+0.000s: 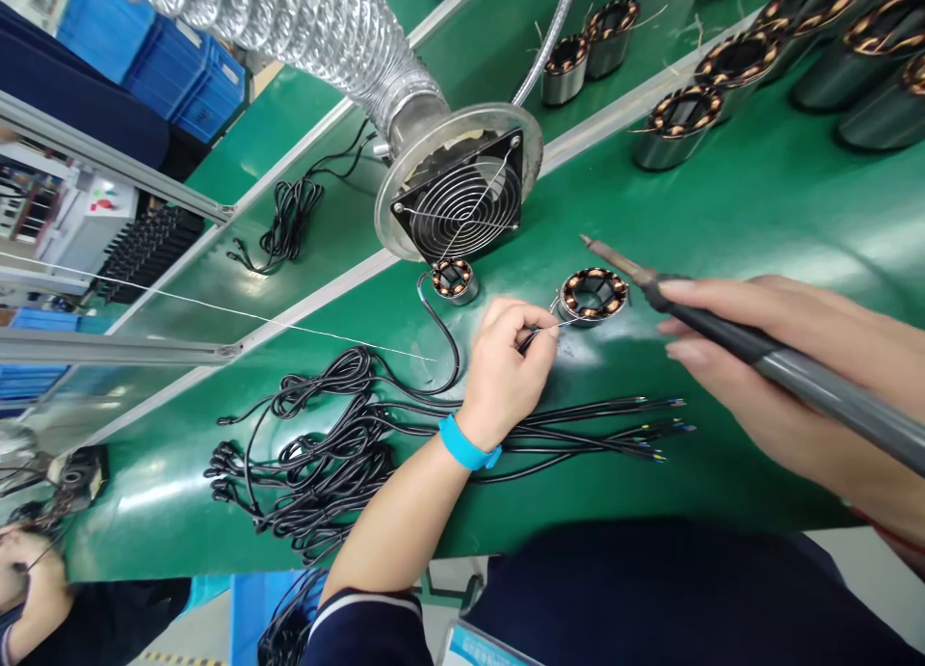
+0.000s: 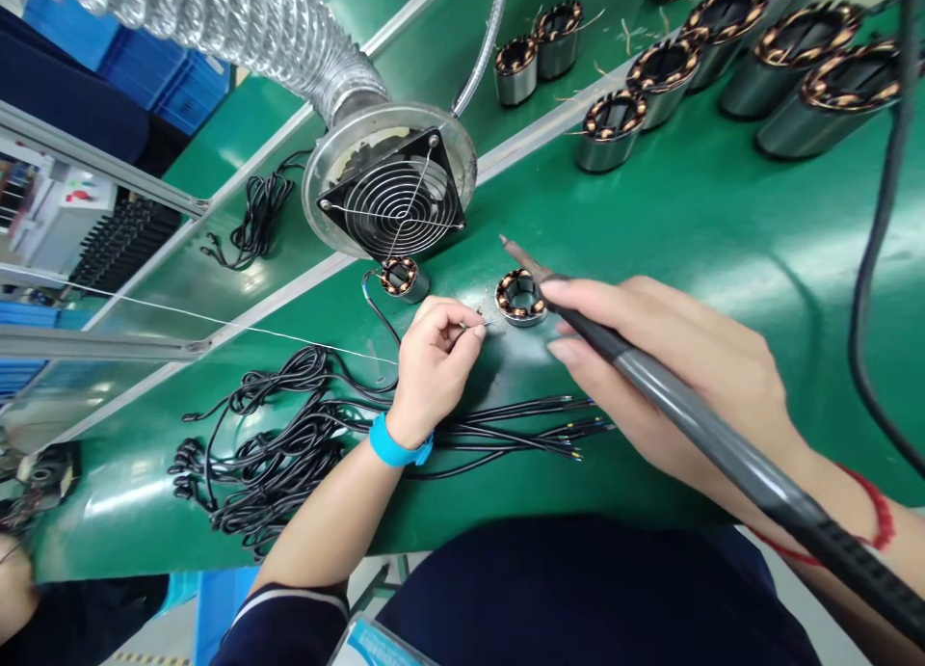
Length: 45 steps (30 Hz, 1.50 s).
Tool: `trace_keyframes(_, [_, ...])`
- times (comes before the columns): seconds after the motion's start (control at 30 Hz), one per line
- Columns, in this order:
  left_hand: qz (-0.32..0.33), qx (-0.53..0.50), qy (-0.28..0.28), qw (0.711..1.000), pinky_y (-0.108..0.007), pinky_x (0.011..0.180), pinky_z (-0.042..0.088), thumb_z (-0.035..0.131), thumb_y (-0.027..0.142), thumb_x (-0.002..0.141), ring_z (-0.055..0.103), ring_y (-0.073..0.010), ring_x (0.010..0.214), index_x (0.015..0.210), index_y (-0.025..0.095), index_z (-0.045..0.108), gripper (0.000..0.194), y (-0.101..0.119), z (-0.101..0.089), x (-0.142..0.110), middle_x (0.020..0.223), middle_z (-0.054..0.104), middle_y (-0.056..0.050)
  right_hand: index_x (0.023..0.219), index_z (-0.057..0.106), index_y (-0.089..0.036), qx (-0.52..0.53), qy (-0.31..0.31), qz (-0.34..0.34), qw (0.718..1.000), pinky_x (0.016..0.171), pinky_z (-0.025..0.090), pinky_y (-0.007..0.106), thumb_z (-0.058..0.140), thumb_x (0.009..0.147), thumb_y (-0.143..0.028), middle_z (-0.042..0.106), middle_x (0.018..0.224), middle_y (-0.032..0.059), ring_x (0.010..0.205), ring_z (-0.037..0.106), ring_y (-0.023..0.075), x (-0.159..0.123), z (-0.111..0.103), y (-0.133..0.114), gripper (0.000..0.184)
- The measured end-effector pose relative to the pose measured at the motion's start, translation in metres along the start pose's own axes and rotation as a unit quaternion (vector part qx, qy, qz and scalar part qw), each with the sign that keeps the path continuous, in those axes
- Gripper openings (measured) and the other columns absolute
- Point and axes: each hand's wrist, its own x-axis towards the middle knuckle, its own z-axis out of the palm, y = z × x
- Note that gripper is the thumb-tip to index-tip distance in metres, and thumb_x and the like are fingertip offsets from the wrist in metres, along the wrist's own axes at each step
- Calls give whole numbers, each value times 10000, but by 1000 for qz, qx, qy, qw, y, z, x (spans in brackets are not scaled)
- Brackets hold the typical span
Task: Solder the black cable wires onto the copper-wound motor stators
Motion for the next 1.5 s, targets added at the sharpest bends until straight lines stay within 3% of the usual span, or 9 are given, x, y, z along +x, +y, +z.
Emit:
trace_keyframes(0.27, [62, 56, -4, 996, -271, 684, 483, 594, 113, 889, 598, -143, 817, 836, 194, 612, 99, -1, 1, -2, 863, 626, -29, 1265, 623, -266, 1, 62, -38, 997, 669, 544, 285, 630, 971, -186, 735, 882, 31, 767, 710, 177, -24, 9, 15, 305])
trace_keyframes(0.37, [57, 51, -6, 997, -259, 672, 476, 594, 105, 889, 591, -134, 802, 835, 189, 612, 102, -1, 0, -1, 854, 620, -23, 1352, 585, -243, -39, 9, -12, 999, 802, 565, 311, 533, 1027, -222, 761, 1032, 62, 963, 732, 211, -8, 9, 27, 330])
trace_keyframes(0.5, [40, 33, -3, 999, -233, 630, 456, 606, 103, 882, 564, -108, 739, 839, 181, 624, 91, 1, -1, -1, 855, 611, -13, 1380, 561, -174, -39, -111, -83, 990, 849, 585, 414, 506, 1018, -337, 699, 1216, 141, 1077, 700, 292, 15, 20, 48, 401])
trace_keyframes(0.6, [34, 19, 0, 999, -227, 623, 453, 603, 93, 875, 558, -104, 729, 838, 180, 627, 97, 2, -1, -2, 863, 610, -12, 1398, 550, -152, -10, -127, -83, 988, 848, 594, 426, 468, 1008, -312, 693, 1200, 135, 1066, 691, 285, 20, 36, 56, 429])
trace_keyframes(0.73, [23, 40, -3, 999, -243, 658, 468, 595, 84, 868, 579, -125, 785, 817, 185, 613, 114, 2, 0, -4, 871, 622, -23, 1381, 569, -178, -25, -117, -86, 989, 813, 589, 417, 506, 999, -358, 708, 1125, 116, 962, 695, 280, 19, 42, 50, 427])
trace_keyframes(0.93, [-3, 13, 15, 1000, -247, 674, 474, 583, 89, 867, 565, -120, 751, 808, 184, 605, 115, -1, -1, -4, 834, 606, -12, 1478, 486, -257, -25, -59, -91, 994, 727, 581, 314, 479, 1051, -308, 758, 1072, 48, 881, 734, 206, 7, 6, 18, 430])
trace_keyframes(1.13, [-29, 3, 7, 1000, -251, 667, 472, 593, 83, 837, 552, -122, 741, 796, 186, 594, 110, -1, -1, -4, 843, 605, -15, 1051, 621, -260, 81, 61, -14, 995, 525, 507, 258, 619, 997, -348, 632, 776, 10, 577, 609, 130, -25, 11, 6, 103])
trace_keyframes(1.33, [-22, 2, 21, 1000, -266, 699, 478, 575, 64, 829, 563, -129, 759, 801, 188, 585, 128, -3, -1, -4, 825, 595, -9, 992, 600, -233, 58, 22, -96, 994, 493, 520, 242, 605, 979, -245, 635, 718, 10, 587, 672, 151, -25, 14, 8, 18])
trace_keyframes(1.5, [-26, 18, 13, 999, -254, 680, 472, 572, 50, 827, 567, -127, 767, 797, 193, 575, 145, -2, -2, -3, 829, 600, -6, 1008, 629, -246, 61, 33, -83, 994, 548, 564, 254, 633, 946, -206, 663, 749, 11, 609, 680, 162, -24, 15, 4, 74])
